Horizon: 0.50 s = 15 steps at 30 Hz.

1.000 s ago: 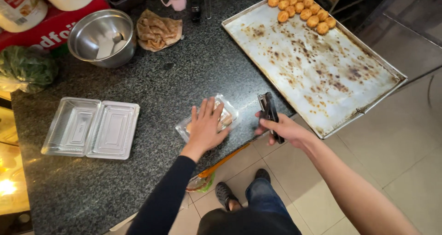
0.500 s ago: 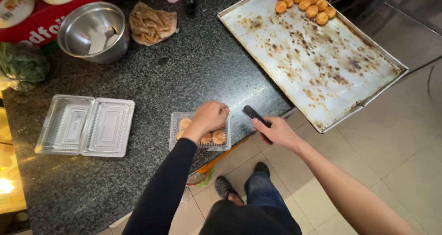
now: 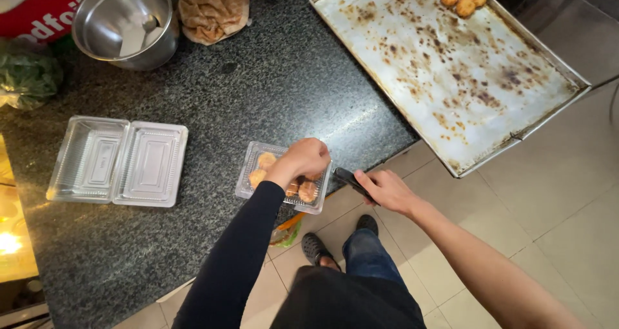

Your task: The person picks up baked rolls from a metal tray by hand, places them into plastic containers, and then staples the containers shut using a stapler.

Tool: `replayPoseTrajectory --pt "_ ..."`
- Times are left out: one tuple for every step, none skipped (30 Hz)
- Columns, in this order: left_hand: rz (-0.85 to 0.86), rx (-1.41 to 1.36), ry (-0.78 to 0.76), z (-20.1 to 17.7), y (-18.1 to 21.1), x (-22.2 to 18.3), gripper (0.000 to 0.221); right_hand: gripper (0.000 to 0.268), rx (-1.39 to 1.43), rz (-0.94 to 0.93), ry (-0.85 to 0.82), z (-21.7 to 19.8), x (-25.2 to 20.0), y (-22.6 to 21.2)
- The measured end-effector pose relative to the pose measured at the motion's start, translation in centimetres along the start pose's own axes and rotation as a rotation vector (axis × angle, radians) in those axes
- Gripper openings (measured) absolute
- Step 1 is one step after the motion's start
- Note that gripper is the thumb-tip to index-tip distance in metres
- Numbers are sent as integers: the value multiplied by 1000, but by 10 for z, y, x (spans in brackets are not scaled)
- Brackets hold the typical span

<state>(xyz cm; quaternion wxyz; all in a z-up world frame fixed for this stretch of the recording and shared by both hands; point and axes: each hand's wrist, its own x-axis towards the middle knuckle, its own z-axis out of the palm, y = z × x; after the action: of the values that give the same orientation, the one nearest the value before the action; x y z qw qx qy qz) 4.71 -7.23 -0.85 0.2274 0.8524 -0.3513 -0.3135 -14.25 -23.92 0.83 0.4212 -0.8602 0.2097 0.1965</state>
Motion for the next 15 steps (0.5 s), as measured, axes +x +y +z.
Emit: replayPoseTrajectory --pt "-3 -2 0 0 1 -3 27 76 -1 0 -4 2 2 3" --pt "-8 15 -14 0 2 -5 26 76 -44 -48 12 4 4 6" --pt "-11 32 -28 0 3 -7 26 77 -86 -95 30 6 5 9" --pt "-13 30 -28 0 5 -8 26 77 -87 -95 27 5 6 8" --pt "-7 58 -24 0 6 -10 27 75 -108 -105 32 5 5 8" --pt "-1 85 -20 1 7 -11 27 73 -128 -115 37 6 4 7" --pt "-2 85 -21 1 7 -11 27 73 -128 -115 37 6 4 5" --pt "5 106 -27 2 7 -12 27 73 -115 -107 30 7 4 3" --pt "12 125 -34 3 8 -11 27 73 -104 -99 24 6 4 1" --pt "13 124 -35 2 8 -11 27 73 -104 -98 23 7 5 1" --pt "24 132 -44 2 8 -12 27 73 -115 -124 40 8 6 1" --pt "36 140 -53 2 8 -13 27 72 -127 -150 56 10 7 1" --pt "37 140 -53 0 10 -14 27 72 -128 -150 57 9 6 -2" --pt "45 134 -59 -2 12 -15 27 72 -139 -146 49 8 5 -5" --pt "52 130 -65 -3 14 -17 27 72 -150 -143 42 8 4 -8"
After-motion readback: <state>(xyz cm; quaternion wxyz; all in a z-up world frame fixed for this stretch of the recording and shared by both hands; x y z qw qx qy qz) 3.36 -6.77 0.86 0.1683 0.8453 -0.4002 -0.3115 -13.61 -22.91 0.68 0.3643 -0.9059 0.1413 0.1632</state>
